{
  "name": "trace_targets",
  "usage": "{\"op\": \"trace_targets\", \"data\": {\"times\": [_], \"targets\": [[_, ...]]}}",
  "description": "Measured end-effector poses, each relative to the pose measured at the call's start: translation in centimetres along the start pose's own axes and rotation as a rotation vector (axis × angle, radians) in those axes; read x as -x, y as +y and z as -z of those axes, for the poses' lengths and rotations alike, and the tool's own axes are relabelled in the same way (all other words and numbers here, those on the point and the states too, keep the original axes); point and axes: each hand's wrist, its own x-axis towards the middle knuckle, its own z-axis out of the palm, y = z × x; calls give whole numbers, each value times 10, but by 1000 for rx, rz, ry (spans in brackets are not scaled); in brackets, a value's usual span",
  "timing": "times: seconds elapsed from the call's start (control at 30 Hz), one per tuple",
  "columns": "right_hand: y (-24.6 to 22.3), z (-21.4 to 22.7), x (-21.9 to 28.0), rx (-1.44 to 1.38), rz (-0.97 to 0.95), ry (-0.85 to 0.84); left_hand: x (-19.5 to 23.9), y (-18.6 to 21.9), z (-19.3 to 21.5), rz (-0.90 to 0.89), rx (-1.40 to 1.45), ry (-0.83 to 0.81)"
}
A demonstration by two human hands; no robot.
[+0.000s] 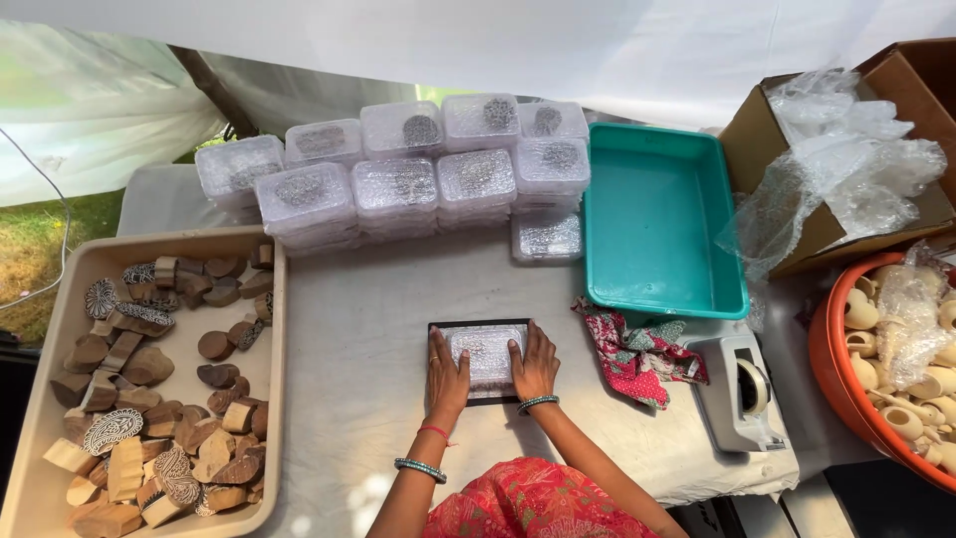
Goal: The person cleans a small plastic container with a cloth, places a wooden stamp inside, and wraps the container in bubble wrap. They then secure the package with tape and stack it with other wrapped items.
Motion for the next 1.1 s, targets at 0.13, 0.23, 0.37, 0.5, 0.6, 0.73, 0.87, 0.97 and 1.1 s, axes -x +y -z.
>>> {"op": "trace_targets", "data": {"times": [0.13,0.23,0.37,0.5,0.6,0.73,0.87,0.97,1.1], "targets": [[8,-6,29,-63,-321,-187,-4,-55,-51,15,251,25],[41,-31,30,-317,-197,-48,18,-12,-2,254,766,-10],[20,8,30,-716,-212,-153,20,-25,0,306,1185,50],[17,17,31,-988,-453,-379,27,-15,21,545,1392,-69],[15,19,31,-942,-544,-440,32,-18,26,497,1455,-134],[3,41,40,-749,-652,-591,40,-22,24,452,1409,-53],[21,34,47,-865,-530,-576,52,-19,20,430,1412,-9],[29,30,47,-889,-486,-588,60,-18,16,421,1382,39],[36,36,41,-855,-480,-663,72,-11,12,440,1426,72]]}}
